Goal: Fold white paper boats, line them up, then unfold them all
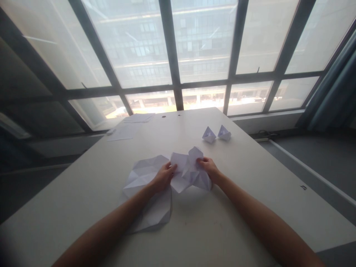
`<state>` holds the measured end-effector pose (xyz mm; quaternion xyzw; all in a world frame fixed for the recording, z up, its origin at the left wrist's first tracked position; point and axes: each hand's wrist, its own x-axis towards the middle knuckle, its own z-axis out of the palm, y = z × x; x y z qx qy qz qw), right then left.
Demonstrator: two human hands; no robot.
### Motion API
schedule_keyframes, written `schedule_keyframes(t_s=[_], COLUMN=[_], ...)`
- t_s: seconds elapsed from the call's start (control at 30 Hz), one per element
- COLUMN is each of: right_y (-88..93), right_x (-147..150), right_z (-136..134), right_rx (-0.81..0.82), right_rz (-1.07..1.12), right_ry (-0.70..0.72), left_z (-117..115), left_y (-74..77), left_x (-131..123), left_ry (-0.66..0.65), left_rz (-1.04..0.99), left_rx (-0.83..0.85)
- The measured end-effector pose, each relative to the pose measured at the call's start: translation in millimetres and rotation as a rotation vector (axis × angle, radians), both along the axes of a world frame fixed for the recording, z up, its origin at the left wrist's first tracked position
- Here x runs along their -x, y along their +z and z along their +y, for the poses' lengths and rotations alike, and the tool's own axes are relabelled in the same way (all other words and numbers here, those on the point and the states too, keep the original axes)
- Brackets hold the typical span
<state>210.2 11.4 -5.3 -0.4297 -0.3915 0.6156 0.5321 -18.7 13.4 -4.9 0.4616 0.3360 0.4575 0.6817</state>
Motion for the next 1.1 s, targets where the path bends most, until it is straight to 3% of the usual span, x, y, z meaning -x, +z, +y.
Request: schedule_keyframes(t_s=[0.17,0.4,0.7,0.8,0.97,1.1], right_y=[0.7,-1.0,-15.3,-19.6,-17.8,-12.2], right_x=[-4.2,-6.7,-22.7,-18.8,-16.4,-19.9], right_z=[2.1,8.6,20.7,19.5,14.9,15.7], right_rx=[0.046,0.049,-0.079,-0.205,-0.327,-0.335], right_rz=[-0.006,0.058,-0.11,-0.222,-0.427,-0.507], right_ry=[-0.037,-0.059,-0.33,-0.456,-0.545,-0.555], left_z=[1.1,3.9,2.6,-1.2,-8.3,-13.9], left_y=[-1.1,1.9,11.5,13.6,15.2,19.9], left_x=[0.4,5.6,7.6,2.4,-4.0,-3.9], left_ry=[0.103,0.287,0.534,0.441,0.062,-0.034], left_rz=[0.027,0.046,0.188,0.167,0.156,0.211], left_rx=[-0.057,-0.258,-0.401,-0.345,-0.128,-0.168])
